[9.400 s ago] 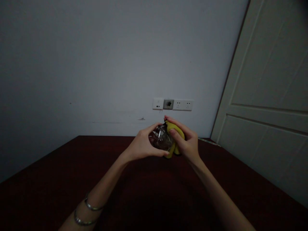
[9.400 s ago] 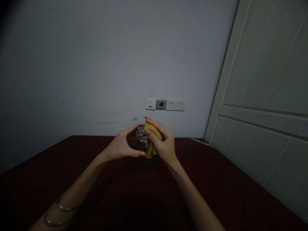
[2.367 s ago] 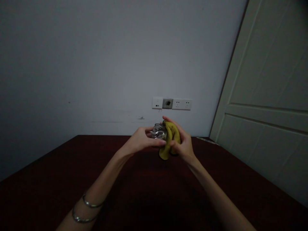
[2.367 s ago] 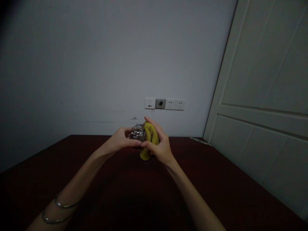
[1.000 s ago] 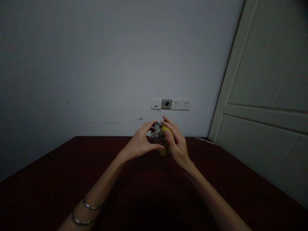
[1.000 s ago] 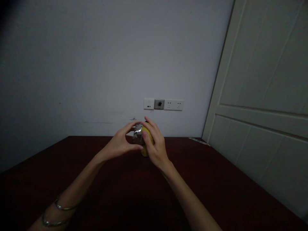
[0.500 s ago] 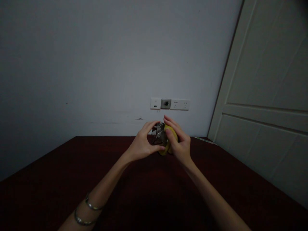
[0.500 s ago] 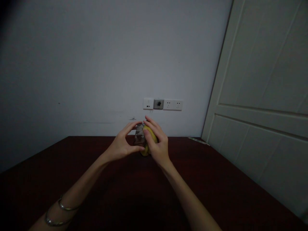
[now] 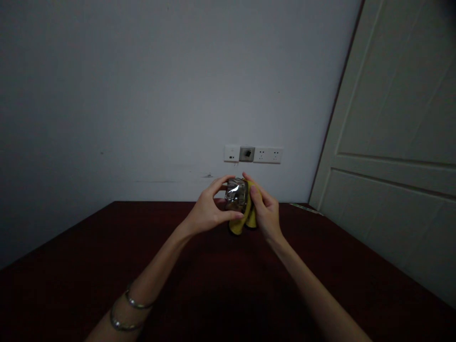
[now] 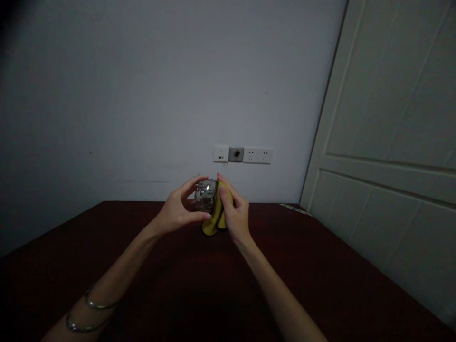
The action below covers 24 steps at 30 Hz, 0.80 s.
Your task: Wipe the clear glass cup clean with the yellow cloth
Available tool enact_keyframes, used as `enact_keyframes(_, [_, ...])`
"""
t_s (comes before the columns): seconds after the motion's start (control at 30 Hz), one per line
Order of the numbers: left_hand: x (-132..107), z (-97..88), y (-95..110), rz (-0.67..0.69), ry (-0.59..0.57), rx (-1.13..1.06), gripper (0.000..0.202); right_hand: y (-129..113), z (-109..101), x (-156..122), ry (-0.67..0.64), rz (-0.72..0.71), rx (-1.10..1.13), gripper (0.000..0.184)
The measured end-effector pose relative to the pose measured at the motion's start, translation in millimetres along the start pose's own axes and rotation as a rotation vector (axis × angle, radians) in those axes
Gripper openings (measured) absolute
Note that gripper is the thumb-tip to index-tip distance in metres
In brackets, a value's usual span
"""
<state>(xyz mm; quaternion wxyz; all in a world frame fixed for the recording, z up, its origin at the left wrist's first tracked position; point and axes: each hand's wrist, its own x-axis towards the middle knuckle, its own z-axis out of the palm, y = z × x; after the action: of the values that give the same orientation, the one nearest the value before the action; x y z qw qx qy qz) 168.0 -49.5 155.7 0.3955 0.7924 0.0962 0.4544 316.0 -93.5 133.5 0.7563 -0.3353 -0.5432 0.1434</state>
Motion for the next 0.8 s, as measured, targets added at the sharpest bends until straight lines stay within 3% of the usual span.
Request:
enact_keyframes(0.13, [2,-2.0,7,0.06,0.026,0.174,0.076,-3,2,-5,0.022,-0.089,-0.049,0.029])
enact_keyframes(0.33, [3,-1.3,7,0.207,0.022,0.421,0.072,-9,3,-7,0.089,-0.193,-0.112,0.037])
enact_keyframes(0.57, [2,-3.8,-5,0.315,-0.028,0.644,0.066,-8,-11,-7,-0.243,-0.528,-0.465,0.038])
enact_keyframes(0.63, [1,-3.2,-5,0.321,-0.039,0.703,0.067,-10,-10,-6,-0.25,-0.506,-0.468,0.036])
enact_keyframes(0.8, [-2,1.8,3,0.306,-0.071,0.735,0.069,-14,-7,1,-0.062,-0.185,-0.299,0.025])
